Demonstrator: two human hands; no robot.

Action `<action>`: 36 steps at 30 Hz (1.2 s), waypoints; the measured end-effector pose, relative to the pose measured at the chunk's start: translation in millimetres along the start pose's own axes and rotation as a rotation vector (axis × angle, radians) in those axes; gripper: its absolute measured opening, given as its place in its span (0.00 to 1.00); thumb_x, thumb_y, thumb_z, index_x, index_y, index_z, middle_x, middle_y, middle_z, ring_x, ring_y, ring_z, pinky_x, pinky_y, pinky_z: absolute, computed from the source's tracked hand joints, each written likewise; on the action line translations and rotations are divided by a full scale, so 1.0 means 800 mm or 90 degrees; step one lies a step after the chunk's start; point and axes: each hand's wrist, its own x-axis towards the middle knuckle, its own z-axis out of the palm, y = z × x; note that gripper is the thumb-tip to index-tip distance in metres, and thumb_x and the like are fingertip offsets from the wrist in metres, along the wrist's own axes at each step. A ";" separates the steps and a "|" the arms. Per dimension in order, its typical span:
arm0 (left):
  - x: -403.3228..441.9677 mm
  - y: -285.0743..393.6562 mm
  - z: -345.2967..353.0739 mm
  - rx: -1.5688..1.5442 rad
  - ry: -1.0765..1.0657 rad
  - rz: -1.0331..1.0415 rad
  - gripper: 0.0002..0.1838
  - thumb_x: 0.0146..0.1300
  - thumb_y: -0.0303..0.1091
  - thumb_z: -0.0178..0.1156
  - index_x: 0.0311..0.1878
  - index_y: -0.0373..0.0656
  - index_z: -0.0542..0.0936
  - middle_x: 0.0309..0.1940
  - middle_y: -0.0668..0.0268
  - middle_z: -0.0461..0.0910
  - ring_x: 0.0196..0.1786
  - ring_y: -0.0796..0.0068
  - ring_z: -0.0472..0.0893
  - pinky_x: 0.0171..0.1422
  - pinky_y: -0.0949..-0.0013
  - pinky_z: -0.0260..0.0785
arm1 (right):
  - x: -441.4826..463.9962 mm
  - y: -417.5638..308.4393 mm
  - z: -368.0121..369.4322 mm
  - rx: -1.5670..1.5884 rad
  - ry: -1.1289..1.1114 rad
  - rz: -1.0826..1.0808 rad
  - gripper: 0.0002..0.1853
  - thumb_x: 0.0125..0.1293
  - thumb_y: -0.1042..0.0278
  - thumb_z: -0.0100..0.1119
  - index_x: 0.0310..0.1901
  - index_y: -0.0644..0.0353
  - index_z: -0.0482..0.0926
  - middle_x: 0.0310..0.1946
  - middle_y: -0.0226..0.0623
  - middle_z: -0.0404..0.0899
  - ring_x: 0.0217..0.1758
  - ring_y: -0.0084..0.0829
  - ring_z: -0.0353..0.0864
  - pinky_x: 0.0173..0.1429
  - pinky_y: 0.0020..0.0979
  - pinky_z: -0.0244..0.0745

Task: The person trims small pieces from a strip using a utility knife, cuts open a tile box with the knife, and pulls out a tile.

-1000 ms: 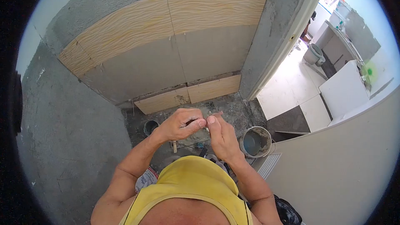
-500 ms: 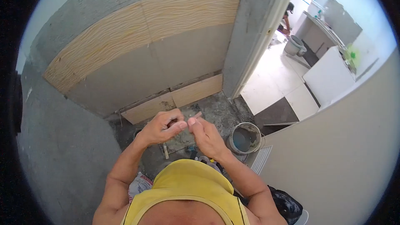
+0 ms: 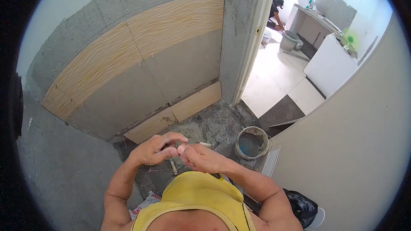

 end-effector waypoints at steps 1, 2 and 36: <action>-0.002 0.004 0.001 0.003 -0.002 0.000 0.27 0.74 0.44 0.55 0.72 0.46 0.66 0.31 0.65 0.79 0.32 0.74 0.77 0.40 0.68 0.70 | -0.002 -0.002 0.001 0.001 0.000 -0.003 0.26 0.78 0.43 0.39 0.30 0.56 0.69 0.23 0.23 0.62 0.23 0.19 0.58 0.26 0.25 0.56; -0.005 0.010 0.003 0.010 0.001 -0.003 0.27 0.75 0.43 0.55 0.72 0.46 0.66 0.31 0.64 0.80 0.33 0.73 0.78 0.40 0.67 0.71 | -0.004 -0.005 0.003 0.004 -0.014 0.002 0.26 0.77 0.42 0.39 0.29 0.56 0.68 0.22 0.23 0.61 0.21 0.19 0.58 0.25 0.26 0.55; -0.034 0.024 0.019 0.110 0.148 0.094 0.15 0.72 0.33 0.58 0.59 0.41 0.78 0.39 0.58 0.84 0.41 0.60 0.86 0.46 0.62 0.76 | 0.016 0.000 0.005 0.091 -0.212 0.010 0.27 0.78 0.40 0.36 0.30 0.56 0.65 0.21 0.24 0.60 0.17 0.18 0.56 0.20 0.24 0.53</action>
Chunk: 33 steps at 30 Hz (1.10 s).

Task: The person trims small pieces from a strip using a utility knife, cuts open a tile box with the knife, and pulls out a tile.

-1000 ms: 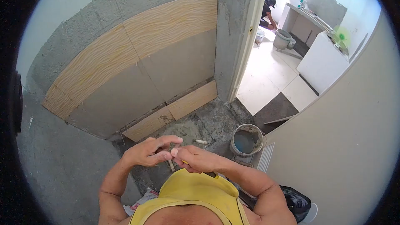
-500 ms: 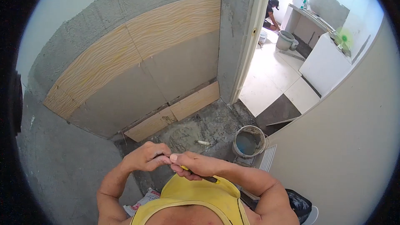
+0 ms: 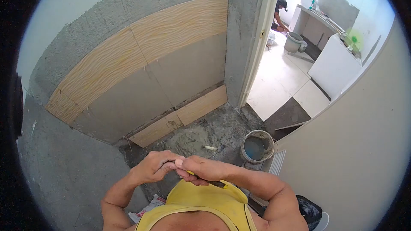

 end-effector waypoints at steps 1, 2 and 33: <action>-0.001 0.001 -0.001 0.000 0.001 0.000 0.15 0.72 0.33 0.58 0.59 0.41 0.78 0.39 0.58 0.84 0.41 0.60 0.86 0.46 0.62 0.76 | 0.000 -0.002 0.001 -0.001 0.000 0.001 0.27 0.78 0.40 0.36 0.30 0.56 0.65 0.21 0.24 0.60 0.17 0.18 0.56 0.20 0.24 0.53; -0.002 0.003 -0.002 0.008 0.008 -0.009 0.13 0.71 0.33 0.59 0.56 0.41 0.79 0.38 0.58 0.83 0.40 0.58 0.85 0.45 0.61 0.76 | 0.000 -0.004 0.002 -0.005 0.000 -0.001 0.27 0.79 0.40 0.36 0.30 0.55 0.64 0.21 0.24 0.59 0.17 0.18 0.56 0.20 0.24 0.53; -0.005 -0.040 -0.003 -0.427 0.256 -0.223 0.10 0.77 0.41 0.53 0.44 0.48 0.67 0.29 0.74 0.66 0.26 0.84 0.65 0.29 0.75 0.63 | -0.021 -0.072 -0.066 -0.066 0.479 -0.330 0.18 0.69 0.50 0.63 0.31 0.54 0.71 0.15 0.26 0.68 0.11 0.19 0.64 0.16 0.23 0.57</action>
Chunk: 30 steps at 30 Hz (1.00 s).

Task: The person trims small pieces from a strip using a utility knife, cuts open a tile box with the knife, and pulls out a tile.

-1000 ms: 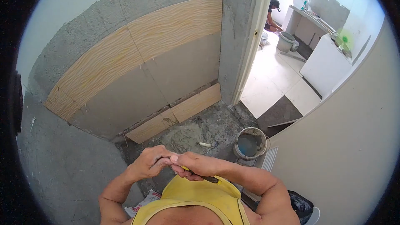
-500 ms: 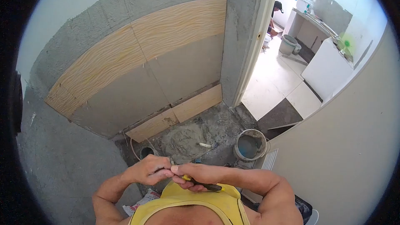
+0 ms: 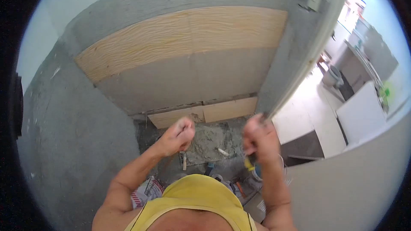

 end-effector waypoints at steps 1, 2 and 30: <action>0.015 0.002 0.007 -0.154 0.051 0.037 0.09 0.76 0.40 0.54 0.42 0.50 0.65 0.27 0.74 0.64 0.24 0.85 0.62 0.25 0.76 0.60 | 0.001 0.028 0.025 -0.035 -0.009 0.010 0.16 0.68 0.53 0.65 0.33 0.55 0.73 0.17 0.23 0.69 0.13 0.17 0.65 0.17 0.22 0.58; 0.026 -0.001 0.016 -0.156 0.070 0.046 0.09 0.76 0.40 0.54 0.42 0.50 0.65 0.27 0.74 0.64 0.24 0.85 0.62 0.25 0.76 0.60 | -0.003 0.057 0.048 -0.047 -0.014 0.040 0.14 0.69 0.55 0.64 0.36 0.56 0.75 0.20 0.23 0.70 0.17 0.17 0.67 0.21 0.22 0.61; 0.047 -0.055 0.010 -0.689 0.229 0.048 0.04 0.70 0.34 0.53 0.38 0.47 0.71 0.35 0.70 0.70 0.27 0.84 0.66 0.20 0.81 0.58 | -0.006 0.129 0.111 -0.126 0.050 -0.068 0.11 0.74 0.63 0.58 0.39 0.63 0.76 0.30 0.29 0.79 0.23 0.13 0.67 0.29 0.22 0.65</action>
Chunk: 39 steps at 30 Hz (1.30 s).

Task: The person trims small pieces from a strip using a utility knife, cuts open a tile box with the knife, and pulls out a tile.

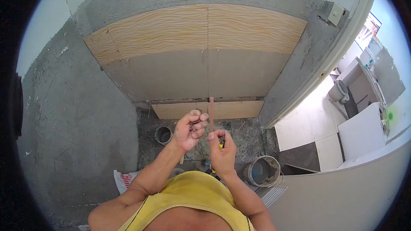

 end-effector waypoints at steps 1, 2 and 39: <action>0.001 0.000 0.003 0.048 0.020 -0.016 0.03 0.70 0.34 0.53 0.41 0.47 0.71 0.34 0.71 0.70 0.26 0.85 0.65 0.20 0.82 0.57 | 0.001 0.003 0.001 0.000 -0.001 0.001 0.11 0.74 0.63 0.58 0.39 0.63 0.76 0.30 0.29 0.79 0.23 0.13 0.67 0.29 0.22 0.65; 0.001 0.000 0.006 0.096 0.039 -0.032 0.04 0.71 0.34 0.52 0.44 0.47 0.72 0.33 0.72 0.70 0.26 0.85 0.65 0.21 0.82 0.57 | 0.002 0.005 0.003 -0.014 0.008 -0.018 0.10 0.73 0.64 0.59 0.39 0.63 0.76 0.30 0.29 0.78 0.25 0.14 0.68 0.31 0.23 0.65; 0.014 0.037 0.085 1.023 -0.512 0.075 0.14 0.72 0.39 0.57 0.33 0.38 0.75 0.23 0.62 0.73 0.27 0.70 0.71 0.32 0.64 0.65 | 0.017 -0.045 -0.067 -0.211 -0.115 0.008 0.25 0.80 0.48 0.38 0.44 0.65 0.76 0.34 0.55 0.78 0.39 0.60 0.77 0.47 0.45 0.73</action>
